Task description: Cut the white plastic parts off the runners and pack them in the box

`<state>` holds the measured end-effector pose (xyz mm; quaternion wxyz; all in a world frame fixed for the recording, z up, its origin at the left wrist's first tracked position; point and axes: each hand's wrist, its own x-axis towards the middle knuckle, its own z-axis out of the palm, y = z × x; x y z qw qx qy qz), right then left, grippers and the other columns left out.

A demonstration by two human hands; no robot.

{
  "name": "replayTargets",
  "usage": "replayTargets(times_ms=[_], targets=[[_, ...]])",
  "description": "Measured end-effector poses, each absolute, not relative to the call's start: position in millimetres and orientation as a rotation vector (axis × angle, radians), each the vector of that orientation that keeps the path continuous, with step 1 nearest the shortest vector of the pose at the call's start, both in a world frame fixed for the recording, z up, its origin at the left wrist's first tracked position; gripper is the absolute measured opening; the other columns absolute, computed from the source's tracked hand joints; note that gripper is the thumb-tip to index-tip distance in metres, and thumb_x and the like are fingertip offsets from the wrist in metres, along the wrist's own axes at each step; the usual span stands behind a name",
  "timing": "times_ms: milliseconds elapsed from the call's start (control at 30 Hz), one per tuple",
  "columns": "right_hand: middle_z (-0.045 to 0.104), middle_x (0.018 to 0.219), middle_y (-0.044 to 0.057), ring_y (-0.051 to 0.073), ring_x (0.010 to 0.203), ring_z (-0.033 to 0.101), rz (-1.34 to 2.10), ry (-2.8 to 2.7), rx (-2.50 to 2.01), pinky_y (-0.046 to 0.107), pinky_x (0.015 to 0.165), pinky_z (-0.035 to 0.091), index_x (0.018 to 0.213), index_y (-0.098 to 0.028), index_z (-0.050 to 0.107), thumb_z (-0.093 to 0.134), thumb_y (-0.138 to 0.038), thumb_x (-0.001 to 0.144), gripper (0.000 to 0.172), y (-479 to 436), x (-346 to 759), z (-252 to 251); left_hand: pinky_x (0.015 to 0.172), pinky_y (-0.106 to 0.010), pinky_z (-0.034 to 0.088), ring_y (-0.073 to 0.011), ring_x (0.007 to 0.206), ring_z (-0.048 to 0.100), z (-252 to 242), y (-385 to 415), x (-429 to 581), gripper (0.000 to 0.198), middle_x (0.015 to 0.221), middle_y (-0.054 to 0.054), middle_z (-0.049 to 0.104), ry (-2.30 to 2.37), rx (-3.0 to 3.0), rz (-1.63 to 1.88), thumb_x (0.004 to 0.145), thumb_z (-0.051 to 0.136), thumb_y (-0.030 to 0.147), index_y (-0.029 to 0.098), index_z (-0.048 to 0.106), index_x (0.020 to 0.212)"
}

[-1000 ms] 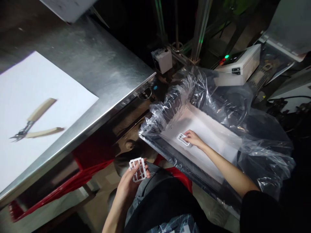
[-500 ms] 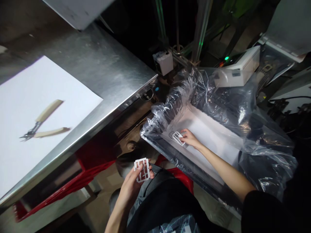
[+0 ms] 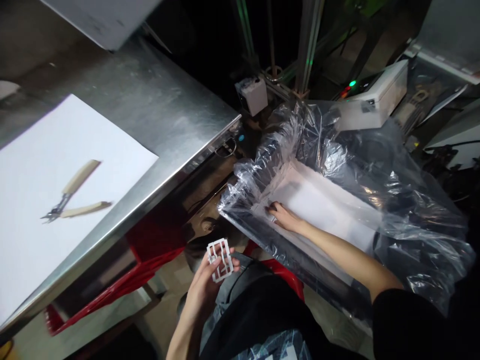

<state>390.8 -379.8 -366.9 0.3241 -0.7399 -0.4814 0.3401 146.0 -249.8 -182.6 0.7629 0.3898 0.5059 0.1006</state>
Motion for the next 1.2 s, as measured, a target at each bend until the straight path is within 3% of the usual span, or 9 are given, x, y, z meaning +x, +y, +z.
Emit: replayTargets(times_ms=[233, 567, 800, 933, 1100, 1200], targets=[[0.061, 0.137, 0.011, 0.027, 0.119, 0.063, 0.803, -1.388, -2.055, 0.051, 0.102, 0.054, 0.138, -0.021, 0.060, 0.064, -0.034, 0.103, 0.038, -375, 390, -382, 0.085, -0.043, 0.061, -0.0292, 0.097, 0.076, -182, -247, 152, 0.051, 0.126, -0.013, 0.073, 1.065, 0.849, 0.286, 0.079, 0.077, 0.033, 0.022, 0.065, 0.127], [0.062, 0.133, 0.011, 0.025, 0.111, 0.065, 0.806, -1.415, -2.113, 0.048, 0.097, 0.057, 0.139, -0.021, 0.058, 0.064, -0.039, 0.103, 0.041, -364, 390, -381, 0.092, -0.038, 0.062, -0.0297, 0.109, 0.074, -180, -247, 150, 0.046, 0.135, -0.013, 0.071, 1.018, 0.827, 0.259, 0.082, 0.077, 0.033, 0.020, 0.072, 0.127], [0.064, 0.128, 0.010, 0.024, 0.108, 0.066, 0.920, -1.307, -2.013, 0.046, 0.094, 0.057, 0.131, -0.019, 0.062, 0.066, -0.038, 0.101, 0.037, -356, 399, -368, 0.077, -0.027, 0.062, -0.0169, 0.083, 0.074, -186, -243, 156, 0.042, 0.106, -0.005, 0.075, 0.987, 0.986, 0.165, 0.084, 0.081, 0.044, 0.020, 0.074, 0.118], [0.067, 0.119, 0.009, 0.023, 0.104, 0.066, 0.961, -1.166, -1.930, 0.046, 0.094, 0.056, 0.122, -0.017, 0.066, 0.070, -0.040, 0.098, 0.033, -349, 406, -356, 0.069, -0.024, 0.060, -0.0147, 0.077, 0.071, -178, -240, 169, 0.043, 0.098, -0.003, 0.075, 0.959, 1.082, 0.185, 0.083, 0.084, 0.043, 0.020, 0.070, 0.117], [0.070, 0.111, 0.010, 0.016, 0.084, 0.066, 1.035, -0.926, -1.740, 0.031, 0.075, 0.055, 0.135, -0.016, 0.062, 0.049, -0.046, 0.107, 0.043, -361, 399, -297, 0.062, -0.021, 0.056, -0.0124, 0.069, 0.067, -170, -233, 178, 0.042, 0.093, -0.003, 0.076, 0.950, 1.171, 0.180, 0.080, 0.087, 0.040, 0.018, 0.068, 0.111], [0.073, 0.111, 0.008, 0.014, 0.084, 0.066, 1.174, -0.903, -1.552, 0.025, 0.070, 0.052, 0.131, -0.019, 0.068, 0.065, -0.054, 0.098, 0.048, -375, 389, -258, 0.065, -0.022, 0.055, -0.0133, 0.071, 0.066, -169, -229, 190, 0.042, 0.091, -0.005, 0.076, 0.856, 1.305, 0.041, 0.084, 0.083, 0.042, 0.017, 0.071, 0.115]])
